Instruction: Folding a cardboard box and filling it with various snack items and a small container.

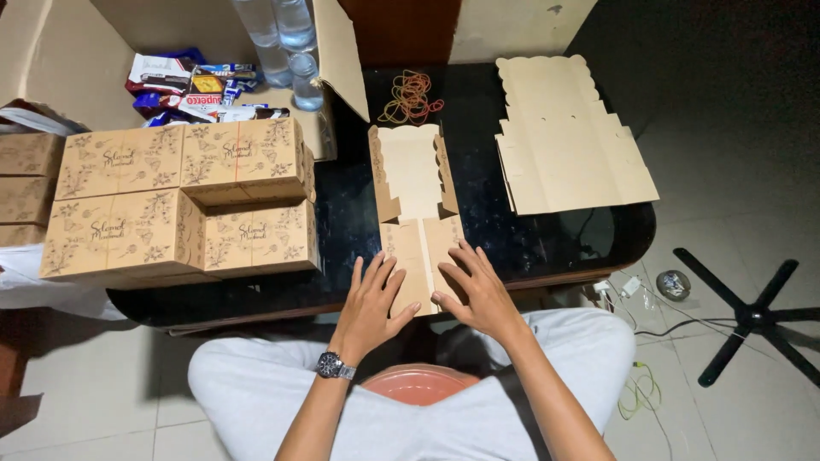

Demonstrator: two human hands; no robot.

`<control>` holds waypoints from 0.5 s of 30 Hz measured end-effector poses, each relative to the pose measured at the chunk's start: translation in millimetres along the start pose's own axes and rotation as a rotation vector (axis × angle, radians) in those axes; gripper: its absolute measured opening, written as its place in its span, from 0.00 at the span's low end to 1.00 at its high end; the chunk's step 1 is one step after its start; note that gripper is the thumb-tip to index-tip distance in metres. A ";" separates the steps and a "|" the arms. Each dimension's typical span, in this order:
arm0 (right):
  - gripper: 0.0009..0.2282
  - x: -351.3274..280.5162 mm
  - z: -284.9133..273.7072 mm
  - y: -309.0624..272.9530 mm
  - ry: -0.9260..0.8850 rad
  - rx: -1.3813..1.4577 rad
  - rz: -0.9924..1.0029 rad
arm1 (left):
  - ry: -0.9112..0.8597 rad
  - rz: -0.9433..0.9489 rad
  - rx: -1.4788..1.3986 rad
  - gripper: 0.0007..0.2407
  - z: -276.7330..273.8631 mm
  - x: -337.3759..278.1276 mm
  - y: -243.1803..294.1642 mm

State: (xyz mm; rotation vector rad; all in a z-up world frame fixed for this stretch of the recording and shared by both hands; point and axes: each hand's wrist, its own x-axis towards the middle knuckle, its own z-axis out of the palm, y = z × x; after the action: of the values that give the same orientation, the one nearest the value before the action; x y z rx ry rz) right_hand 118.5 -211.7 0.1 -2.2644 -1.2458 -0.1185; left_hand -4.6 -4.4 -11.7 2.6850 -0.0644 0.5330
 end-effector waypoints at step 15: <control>0.20 20.3 -5.7 -23.6 -0.225 -0.230 0.000 | -0.128 0.085 0.106 0.16 -10.5 15.0 29.6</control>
State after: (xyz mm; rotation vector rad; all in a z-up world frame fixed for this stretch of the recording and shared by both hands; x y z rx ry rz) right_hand 112.0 -189.4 21.6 -2.5313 -1.4096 -0.0064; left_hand 2.0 -27.0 14.0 2.8277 -0.1920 0.4000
